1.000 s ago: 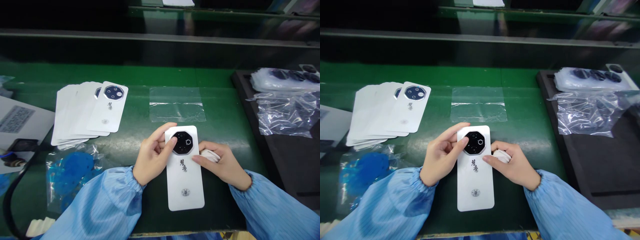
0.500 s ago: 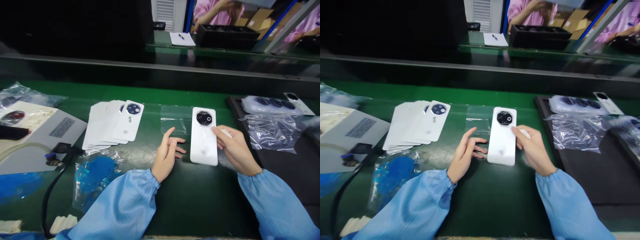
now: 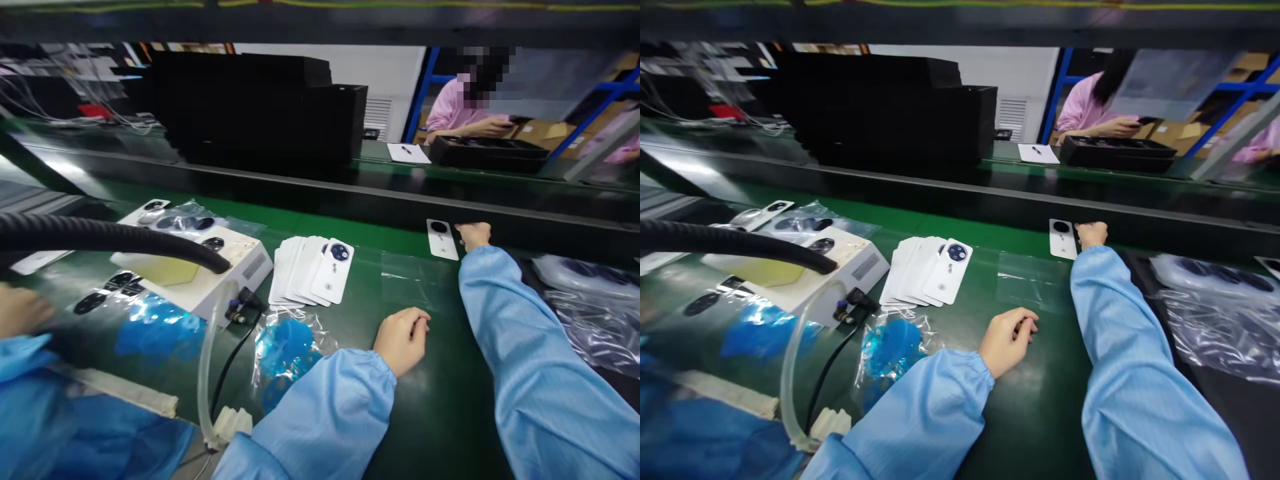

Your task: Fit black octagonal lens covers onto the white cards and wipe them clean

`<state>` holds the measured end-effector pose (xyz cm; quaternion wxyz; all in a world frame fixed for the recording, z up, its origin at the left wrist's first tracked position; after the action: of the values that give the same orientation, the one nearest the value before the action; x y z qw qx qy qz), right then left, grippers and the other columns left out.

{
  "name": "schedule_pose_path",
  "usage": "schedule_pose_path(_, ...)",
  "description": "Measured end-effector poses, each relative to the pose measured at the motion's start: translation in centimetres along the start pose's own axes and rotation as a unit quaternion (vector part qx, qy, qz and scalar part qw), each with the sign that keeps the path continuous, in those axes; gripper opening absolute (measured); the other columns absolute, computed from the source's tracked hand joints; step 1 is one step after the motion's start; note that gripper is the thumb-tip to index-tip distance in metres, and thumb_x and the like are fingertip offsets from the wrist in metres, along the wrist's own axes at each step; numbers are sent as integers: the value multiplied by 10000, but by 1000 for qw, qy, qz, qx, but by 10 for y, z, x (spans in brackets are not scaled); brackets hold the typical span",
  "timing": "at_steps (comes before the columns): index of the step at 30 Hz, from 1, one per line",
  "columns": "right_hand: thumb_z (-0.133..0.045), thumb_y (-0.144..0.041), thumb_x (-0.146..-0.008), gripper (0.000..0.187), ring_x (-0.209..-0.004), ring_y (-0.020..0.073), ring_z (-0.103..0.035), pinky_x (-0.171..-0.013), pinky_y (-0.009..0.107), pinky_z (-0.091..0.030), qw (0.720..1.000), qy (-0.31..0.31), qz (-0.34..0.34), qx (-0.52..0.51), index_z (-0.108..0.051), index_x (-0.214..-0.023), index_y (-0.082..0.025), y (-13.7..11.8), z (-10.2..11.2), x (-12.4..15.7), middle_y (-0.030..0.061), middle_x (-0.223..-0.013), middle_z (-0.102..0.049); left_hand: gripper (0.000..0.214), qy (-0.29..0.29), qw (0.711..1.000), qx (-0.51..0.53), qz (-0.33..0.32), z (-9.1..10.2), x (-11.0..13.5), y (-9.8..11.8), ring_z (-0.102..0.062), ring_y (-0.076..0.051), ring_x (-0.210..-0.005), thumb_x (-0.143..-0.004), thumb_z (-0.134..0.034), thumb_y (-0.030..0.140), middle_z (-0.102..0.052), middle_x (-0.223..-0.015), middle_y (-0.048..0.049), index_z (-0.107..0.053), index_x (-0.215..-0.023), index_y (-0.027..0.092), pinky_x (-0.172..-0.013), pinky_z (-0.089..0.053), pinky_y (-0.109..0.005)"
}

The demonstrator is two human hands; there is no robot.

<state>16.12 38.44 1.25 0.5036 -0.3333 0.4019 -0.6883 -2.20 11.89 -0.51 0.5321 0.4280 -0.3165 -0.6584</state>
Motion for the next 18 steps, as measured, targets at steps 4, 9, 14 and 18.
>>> schedule_pose_path(4,-574,-329,-924,280,-971,195,-605,-821,385,-531,1000,5,-10,-15,-575,-1149,-162,10,-5,23,82,-1162,-589,244,34,992,-121,-5,16,-13,-7,-675,-158,-895,-930,-415,194,-691,-974,-14,-617,-1021,297,-742,-579,-277)
schedule_pose_path(9,-647,-297,-859,222,-577,93,-504,-514,226,-467,986,-93,70,-116,-626,-1016,-142,-13,-4,93,-15,-727,-539,293,121,951,-276,67,68,-31,-33,-540,-266,-1165,-898,-486,247,-601,-1228,-105,-587,-1173,228,-971,-463,-417)
schedule_pose_path(14,-622,-380,-858,383,-586,124,-571,-526,253,-491,907,-300,154,-254,-557,-1220,-273,-77,28,237,-16,-715,-568,724,243,867,-388,197,134,-20,-68,-261,-499,-1337,-769,-696,310,-316,-1436,-351,-406,-1342,-25,-1048,-172,-689)
schedule_pose_path(18,-548,-463,-905,328,-418,60,-522,-347,163,-342,772,-485,174,-372,-501,-1227,-424,-130,69,368,-44,-721,-588,668,272,840,-415,218,157,-11,-80,-396,-434,-1255,-781,-686,301,-413,-1377,-290,-415,-1319,14,-1008,-320,-594)
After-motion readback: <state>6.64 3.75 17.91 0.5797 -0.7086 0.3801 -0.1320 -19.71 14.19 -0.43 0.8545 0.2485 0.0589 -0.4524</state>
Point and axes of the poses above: each hand's wrist, its own x-axis away from the middle knuckle, its own z-axis out of the back of the hand, y = z × x, the point moved 10 cm from there along -x, towards the middle knuckle
